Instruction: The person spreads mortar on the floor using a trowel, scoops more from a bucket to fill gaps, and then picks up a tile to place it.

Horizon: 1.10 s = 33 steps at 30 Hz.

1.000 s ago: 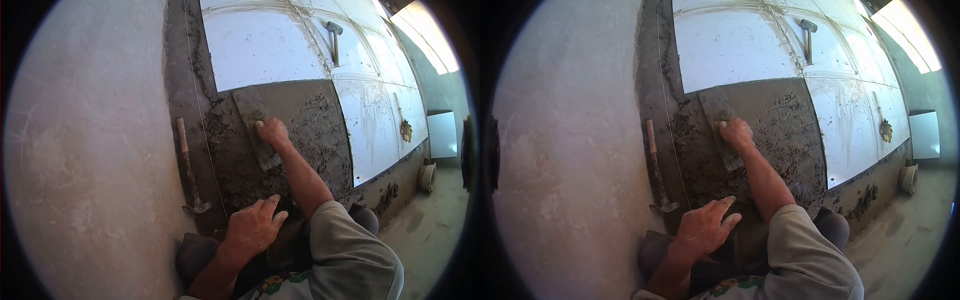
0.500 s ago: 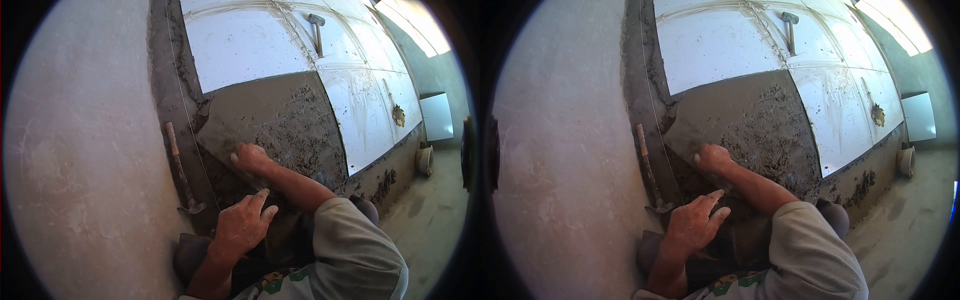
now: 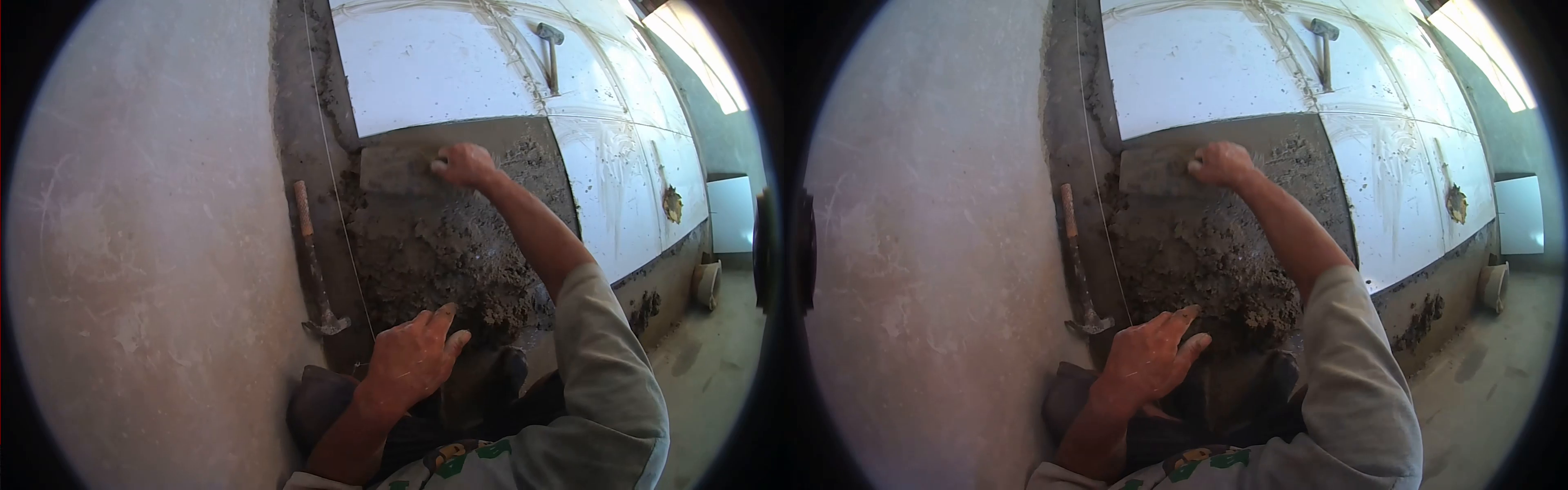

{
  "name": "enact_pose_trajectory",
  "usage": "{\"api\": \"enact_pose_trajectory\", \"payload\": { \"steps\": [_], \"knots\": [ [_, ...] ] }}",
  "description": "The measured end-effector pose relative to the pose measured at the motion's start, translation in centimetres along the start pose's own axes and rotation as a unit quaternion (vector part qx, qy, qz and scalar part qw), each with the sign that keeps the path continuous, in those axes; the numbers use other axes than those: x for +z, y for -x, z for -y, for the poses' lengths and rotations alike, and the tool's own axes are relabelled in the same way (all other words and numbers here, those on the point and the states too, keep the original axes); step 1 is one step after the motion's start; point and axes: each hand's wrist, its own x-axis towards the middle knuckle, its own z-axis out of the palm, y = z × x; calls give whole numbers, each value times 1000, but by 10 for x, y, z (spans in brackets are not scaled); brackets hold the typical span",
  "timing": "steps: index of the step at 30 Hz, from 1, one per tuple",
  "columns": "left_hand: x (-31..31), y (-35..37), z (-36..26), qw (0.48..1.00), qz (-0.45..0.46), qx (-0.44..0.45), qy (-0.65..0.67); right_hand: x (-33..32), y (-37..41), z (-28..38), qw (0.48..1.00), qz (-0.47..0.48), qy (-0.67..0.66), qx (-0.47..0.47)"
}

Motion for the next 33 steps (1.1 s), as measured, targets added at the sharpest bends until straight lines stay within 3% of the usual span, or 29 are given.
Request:
{"api": "enact_pose_trajectory", "payload": {
  "steps": [7, 12, 14, 18, 21, 25, 33],
  "knots": [
    [-4, 0, 2, 1000, -3, 12, 0, 19, -37, 11, 997, 56, 27, -40],
    [-28, 1, 0, 998, 12, -22, 54, 33, 36, 5, 971, 190, 70, -128],
    [-36, 2, 9, 996, -81, -29, 37, 36, 75, 7, 957, 238, 101, -133],
    [-53, 3, 23, 985, -123, -100, 65, 66, 121, -2, 925, 325, 120, -158],
    [-55, 3, 26, 972, -159, -121, 123, 71, 146, -6, 918, 324, 128, -190],
    [-55, 3, 33, 971, -136, -141, 138, 79, 180, -15, 924, 295, 118, -213],
    [-61, 3, 37, 961, -134, -164, 176, 66, 211, -22, 927, 328, 123, -132]
  ]
}}
